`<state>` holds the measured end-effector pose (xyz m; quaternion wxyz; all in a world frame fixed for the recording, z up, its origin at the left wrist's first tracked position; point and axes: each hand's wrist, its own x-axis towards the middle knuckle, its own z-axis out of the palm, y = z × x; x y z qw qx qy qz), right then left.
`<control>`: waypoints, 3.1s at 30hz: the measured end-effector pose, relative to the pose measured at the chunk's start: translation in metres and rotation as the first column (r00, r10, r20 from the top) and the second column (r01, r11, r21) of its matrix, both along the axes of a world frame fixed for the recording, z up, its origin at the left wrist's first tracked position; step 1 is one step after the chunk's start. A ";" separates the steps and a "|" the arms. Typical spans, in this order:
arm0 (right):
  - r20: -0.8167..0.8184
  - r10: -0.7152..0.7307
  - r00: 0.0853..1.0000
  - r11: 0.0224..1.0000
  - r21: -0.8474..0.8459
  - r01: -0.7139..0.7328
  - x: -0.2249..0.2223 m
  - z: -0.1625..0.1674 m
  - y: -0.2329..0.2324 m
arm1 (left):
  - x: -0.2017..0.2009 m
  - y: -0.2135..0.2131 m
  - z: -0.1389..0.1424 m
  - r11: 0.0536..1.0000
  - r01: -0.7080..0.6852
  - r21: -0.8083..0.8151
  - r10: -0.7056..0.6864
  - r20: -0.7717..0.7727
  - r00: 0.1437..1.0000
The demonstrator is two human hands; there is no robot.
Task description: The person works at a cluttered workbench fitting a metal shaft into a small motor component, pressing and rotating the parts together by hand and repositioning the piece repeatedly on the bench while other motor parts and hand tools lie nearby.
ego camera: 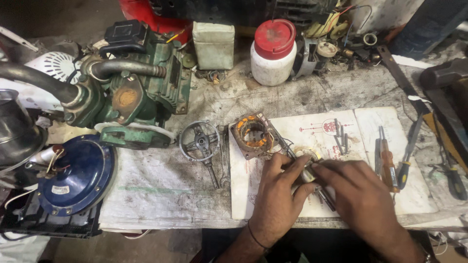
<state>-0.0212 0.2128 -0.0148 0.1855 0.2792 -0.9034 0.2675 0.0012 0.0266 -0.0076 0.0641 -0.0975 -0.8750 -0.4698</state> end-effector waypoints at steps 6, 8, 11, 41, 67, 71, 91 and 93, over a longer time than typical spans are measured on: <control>-0.001 0.065 0.998 0.997 -0.041 -0.065 0.000 0.000 0.000 | 0.000 0.000 0.000 1.000 -0.011 0.012 0.011 -0.027 1.000; -0.060 0.126 0.990 0.991 -0.032 -0.128 0.000 0.001 0.000 | 0.001 0.001 0.000 1.000 -0.006 0.019 0.007 -0.047 0.999; -0.033 0.140 0.990 0.986 -0.084 -0.143 -0.001 0.002 -0.001 | -0.001 0.000 0.000 1.000 -0.007 0.015 0.008 -0.046 0.999; -0.041 0.086 0.995 0.993 -0.082 -0.089 0.001 -0.005 -0.003 | 0.003 0.000 0.001 1.000 -0.019 -0.001 0.019 -0.038 0.999; -0.065 0.087 0.994 0.995 -0.051 -0.090 0.001 -0.001 -0.005 | 0.006 0.001 0.002 0.988 -0.060 0.141 0.072 -0.088 0.993; -0.061 0.089 0.994 0.995 -0.041 -0.091 0.001 -0.001 -0.005 | 0.006 0.003 0.002 0.989 -0.077 0.130 0.093 -0.125 0.988; 0.003 0.095 0.996 0.994 -0.050 -0.094 -0.002 0.001 -0.003 | 0.007 0.000 0.003 0.997 -0.053 0.050 0.057 -0.082 0.995; -0.087 0.235 0.968 0.968 -0.072 -0.241 -0.003 0.001 -0.002 | 0.007 0.000 0.005 0.997 -0.043 0.059 0.049 -0.098 0.994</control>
